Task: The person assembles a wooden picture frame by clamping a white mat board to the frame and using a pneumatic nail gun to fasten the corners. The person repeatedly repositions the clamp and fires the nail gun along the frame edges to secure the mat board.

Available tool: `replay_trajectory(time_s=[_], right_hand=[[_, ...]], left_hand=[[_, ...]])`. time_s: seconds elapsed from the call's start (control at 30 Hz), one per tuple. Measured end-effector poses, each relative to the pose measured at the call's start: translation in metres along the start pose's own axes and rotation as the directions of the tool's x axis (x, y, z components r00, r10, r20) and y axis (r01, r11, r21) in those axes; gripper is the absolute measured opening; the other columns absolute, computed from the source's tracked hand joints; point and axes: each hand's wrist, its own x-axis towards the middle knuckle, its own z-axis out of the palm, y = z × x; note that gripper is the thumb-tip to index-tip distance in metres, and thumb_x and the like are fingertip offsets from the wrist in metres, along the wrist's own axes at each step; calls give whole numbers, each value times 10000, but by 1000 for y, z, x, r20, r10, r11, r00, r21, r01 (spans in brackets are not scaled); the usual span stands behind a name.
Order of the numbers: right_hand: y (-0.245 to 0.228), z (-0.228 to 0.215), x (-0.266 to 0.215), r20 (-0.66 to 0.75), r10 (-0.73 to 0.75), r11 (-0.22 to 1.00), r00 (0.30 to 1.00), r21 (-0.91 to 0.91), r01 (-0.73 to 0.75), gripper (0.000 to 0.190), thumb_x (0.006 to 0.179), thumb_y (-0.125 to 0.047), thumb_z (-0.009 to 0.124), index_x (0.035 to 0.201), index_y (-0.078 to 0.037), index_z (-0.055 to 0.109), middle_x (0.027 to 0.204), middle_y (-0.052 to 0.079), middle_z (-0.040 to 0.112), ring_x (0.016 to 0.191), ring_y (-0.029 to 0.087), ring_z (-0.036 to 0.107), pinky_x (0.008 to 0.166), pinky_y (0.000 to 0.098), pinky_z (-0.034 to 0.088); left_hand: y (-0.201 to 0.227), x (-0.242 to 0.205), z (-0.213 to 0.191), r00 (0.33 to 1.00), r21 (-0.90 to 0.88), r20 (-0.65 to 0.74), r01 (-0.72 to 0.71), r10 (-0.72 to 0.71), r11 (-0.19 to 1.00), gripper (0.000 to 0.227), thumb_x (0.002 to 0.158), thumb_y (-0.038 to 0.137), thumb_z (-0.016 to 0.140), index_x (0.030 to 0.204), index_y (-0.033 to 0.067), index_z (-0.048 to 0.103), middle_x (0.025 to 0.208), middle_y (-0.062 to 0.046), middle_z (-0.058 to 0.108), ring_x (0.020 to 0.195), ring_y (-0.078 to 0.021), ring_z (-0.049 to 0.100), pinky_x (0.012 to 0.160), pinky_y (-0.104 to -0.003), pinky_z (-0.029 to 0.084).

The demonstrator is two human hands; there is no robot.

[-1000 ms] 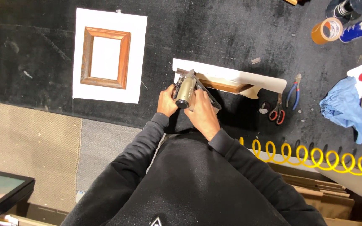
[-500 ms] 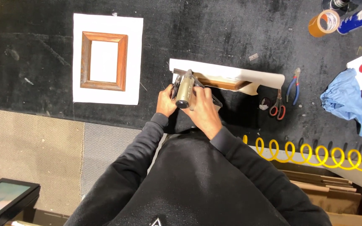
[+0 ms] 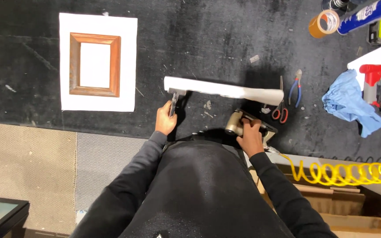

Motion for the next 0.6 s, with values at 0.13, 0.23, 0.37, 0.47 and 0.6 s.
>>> replay_trajectory(time_s=[0.13, 0.23, 0.37, 0.47, 0.6], right_hand=[[-14, -8, -12, -43, 121, 966, 992, 234, -108, 621, 885, -211, 791, 1378, -17, 466, 1337, 271, 364, 1183, 481, 594, 960, 541, 556], [-53, -21, -17, 34, 124, 792, 992, 599, -119, 729, 946, -574, 690, 1447, -69, 530, 1422, 248, 514, 1361, 418, 487, 1118, 602, 400], [-123, -58, -16, 487, 242, -337, 839, 853, -398, 718, 994, -353, 626, 1514, -30, 249, 1493, 245, 456, 1407, 325, 481, 1161, 423, 419], [-106, -38, 3, 531, 267, -413, 804, 817, -403, 699, 1025, -326, 618, 1499, -24, 201, 1507, 272, 398, 1419, 346, 456, 1180, 427, 401], [-109, -47, 3, 521, 281, -432, 806, 819, -378, 578, 1029, -189, 624, 1439, 58, 299, 1477, 282, 424, 1352, 339, 523, 1120, 389, 481]], left_hand=[[-4, -31, -10, 999, 10, 42, 10, -10, 1000, 205, 658, -25, 565, 818, 103, 569, 572, -148, 549, 564, -355, 590, 580, -380, 493], [-13, -52, -18, 995, 31, 93, 44, -47, 999, 205, 636, -16, 572, 786, 122, 553, 568, -120, 553, 559, -324, 575, 585, -379, 486], [-13, -75, -35, 967, 85, 206, 134, -149, 987, 246, 628, -18, 577, 842, 96, 538, 642, -184, 585, 644, -400, 607, 634, -467, 478], [7, -93, -55, 921, 124, 303, 219, -247, 968, 306, 630, -8, 577, 919, 86, 537, 706, -229, 591, 716, -432, 617, 677, -519, 463], [-25, -141, -78, 829, 124, 366, 408, -424, 905, 386, 644, -28, 547, 1018, 64, 564, 814, -201, 616, 822, -379, 607, 747, -504, 457]])
